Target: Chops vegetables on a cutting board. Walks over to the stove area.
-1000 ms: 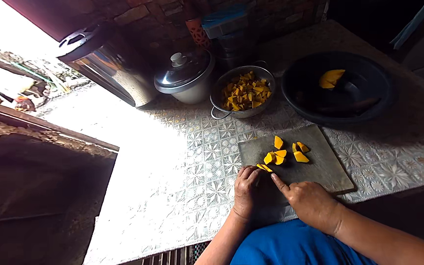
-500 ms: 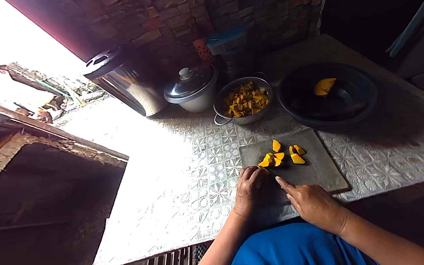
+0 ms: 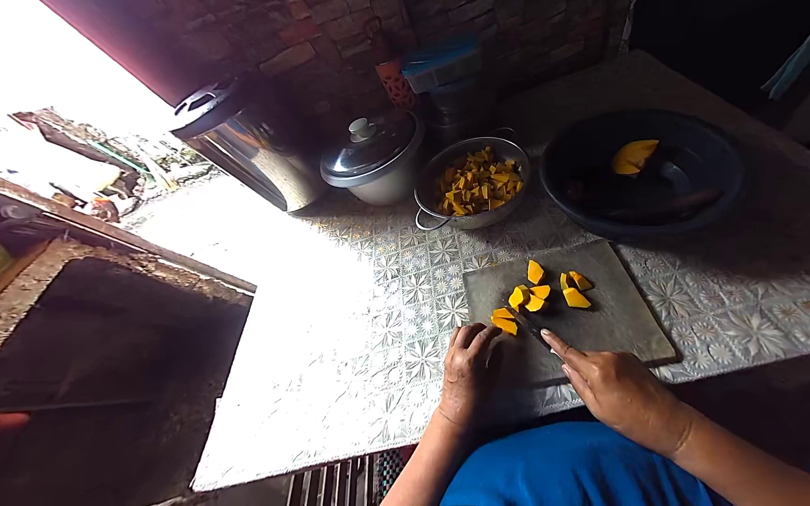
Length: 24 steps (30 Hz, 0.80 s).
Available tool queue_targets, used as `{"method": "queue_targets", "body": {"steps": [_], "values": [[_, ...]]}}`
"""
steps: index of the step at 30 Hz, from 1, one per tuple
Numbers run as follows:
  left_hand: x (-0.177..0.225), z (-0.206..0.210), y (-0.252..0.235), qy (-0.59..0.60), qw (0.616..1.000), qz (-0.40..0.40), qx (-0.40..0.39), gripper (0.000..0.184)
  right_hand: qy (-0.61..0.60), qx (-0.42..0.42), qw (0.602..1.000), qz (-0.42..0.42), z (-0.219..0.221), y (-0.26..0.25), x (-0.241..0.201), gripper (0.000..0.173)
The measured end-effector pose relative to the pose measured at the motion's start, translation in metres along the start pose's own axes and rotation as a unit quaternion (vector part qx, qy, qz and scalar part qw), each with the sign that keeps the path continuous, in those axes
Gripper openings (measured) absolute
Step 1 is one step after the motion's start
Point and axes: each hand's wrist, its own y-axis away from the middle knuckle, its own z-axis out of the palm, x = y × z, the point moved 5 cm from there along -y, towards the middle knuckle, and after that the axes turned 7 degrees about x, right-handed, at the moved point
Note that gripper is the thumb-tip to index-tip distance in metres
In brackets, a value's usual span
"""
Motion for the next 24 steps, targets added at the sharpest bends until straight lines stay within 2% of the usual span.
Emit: {"method": "queue_targets", "body": {"steps": [6,12,16,24], "values": [[-0.003,0.008,-0.012,-0.011,0.999,-0.033,-0.005,0.026,0.021,-0.010,1.000,-0.020,0.003,-0.002,-0.002,0.047],[0.001,0.017,-0.021,-0.031,0.998,-0.011,-0.050,0.016,0.057,-0.054,0.997,0.001,0.007,-0.006,-0.002,0.049],[0.001,0.012,-0.018,-0.011,0.998,-0.002,-0.068,0.009,0.053,-0.046,0.997,0.016,0.007,-0.006,0.003,0.049],[-0.005,0.003,-0.005,0.026,0.999,-0.023,-0.039,0.017,0.014,0.025,0.999,-0.023,0.000,-0.005,-0.001,0.047]]}}
